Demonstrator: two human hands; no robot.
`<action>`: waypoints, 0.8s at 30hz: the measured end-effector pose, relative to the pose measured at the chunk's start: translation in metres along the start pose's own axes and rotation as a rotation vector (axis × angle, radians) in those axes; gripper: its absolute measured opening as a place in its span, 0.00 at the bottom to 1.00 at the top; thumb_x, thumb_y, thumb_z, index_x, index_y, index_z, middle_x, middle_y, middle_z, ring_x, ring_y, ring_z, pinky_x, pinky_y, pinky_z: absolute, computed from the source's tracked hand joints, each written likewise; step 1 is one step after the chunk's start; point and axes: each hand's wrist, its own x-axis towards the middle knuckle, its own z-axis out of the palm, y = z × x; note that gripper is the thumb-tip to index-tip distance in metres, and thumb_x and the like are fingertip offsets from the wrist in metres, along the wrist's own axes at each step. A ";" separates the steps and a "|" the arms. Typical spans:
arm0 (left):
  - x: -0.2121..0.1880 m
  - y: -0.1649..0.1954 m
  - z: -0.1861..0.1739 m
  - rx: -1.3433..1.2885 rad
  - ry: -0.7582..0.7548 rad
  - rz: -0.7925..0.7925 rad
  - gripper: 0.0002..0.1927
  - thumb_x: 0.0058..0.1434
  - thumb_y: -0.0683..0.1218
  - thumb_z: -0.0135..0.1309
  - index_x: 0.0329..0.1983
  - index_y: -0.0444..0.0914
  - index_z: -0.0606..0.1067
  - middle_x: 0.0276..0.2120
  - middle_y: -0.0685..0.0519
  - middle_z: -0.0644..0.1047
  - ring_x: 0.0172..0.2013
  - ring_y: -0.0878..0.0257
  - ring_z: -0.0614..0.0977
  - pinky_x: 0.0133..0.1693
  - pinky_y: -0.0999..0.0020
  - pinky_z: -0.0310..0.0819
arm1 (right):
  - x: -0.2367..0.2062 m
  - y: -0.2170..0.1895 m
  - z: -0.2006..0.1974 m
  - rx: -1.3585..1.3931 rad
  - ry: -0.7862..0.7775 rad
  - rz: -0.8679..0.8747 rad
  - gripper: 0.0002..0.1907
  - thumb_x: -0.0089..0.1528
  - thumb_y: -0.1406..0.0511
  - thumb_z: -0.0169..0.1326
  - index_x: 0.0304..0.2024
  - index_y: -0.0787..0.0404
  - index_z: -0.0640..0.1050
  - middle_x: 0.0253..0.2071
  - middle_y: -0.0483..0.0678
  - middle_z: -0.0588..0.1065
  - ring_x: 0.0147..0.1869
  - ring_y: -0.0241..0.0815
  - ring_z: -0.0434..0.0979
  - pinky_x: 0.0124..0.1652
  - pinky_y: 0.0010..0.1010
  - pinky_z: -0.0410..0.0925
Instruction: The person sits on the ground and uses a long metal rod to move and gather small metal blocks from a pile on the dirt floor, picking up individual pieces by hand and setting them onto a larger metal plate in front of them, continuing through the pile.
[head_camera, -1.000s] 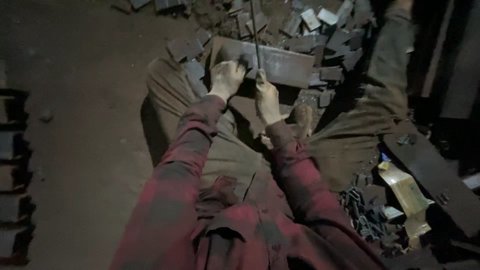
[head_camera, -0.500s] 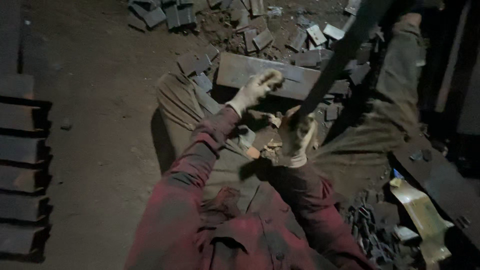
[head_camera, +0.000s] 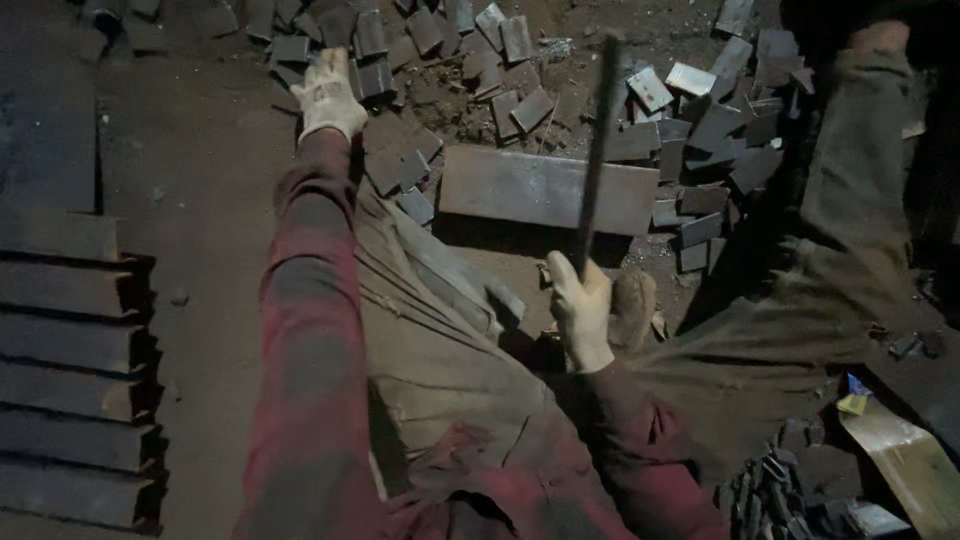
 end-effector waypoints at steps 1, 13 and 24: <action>0.000 0.002 -0.001 0.034 -0.108 -0.054 0.45 0.48 0.43 0.67 0.69 0.41 0.61 0.64 0.44 0.66 0.61 0.43 0.69 0.56 0.40 0.63 | 0.003 0.000 0.001 -0.019 -0.009 0.083 0.14 0.67 0.57 0.55 0.29 0.55 0.72 0.21 0.35 0.62 0.20 0.28 0.57 0.21 0.25 0.51; -0.032 0.011 -0.004 -0.811 0.288 -0.121 0.10 0.74 0.45 0.53 0.49 0.36 0.82 0.39 0.50 0.82 0.30 0.66 0.85 0.34 0.71 0.77 | 0.044 0.082 -0.022 0.000 -0.123 0.415 0.21 0.65 0.47 0.53 0.34 0.57 0.76 0.23 0.43 0.70 0.24 0.40 0.69 0.24 0.34 0.61; -0.166 0.181 0.030 -1.570 -0.058 -0.345 0.16 0.67 0.48 0.64 0.31 0.32 0.76 0.21 0.54 0.74 0.19 0.70 0.75 0.22 0.71 0.65 | 0.053 0.088 -0.020 -0.189 0.076 0.301 0.38 0.66 0.35 0.41 0.30 0.60 0.80 0.19 0.44 0.66 0.23 0.47 0.62 0.29 0.43 0.57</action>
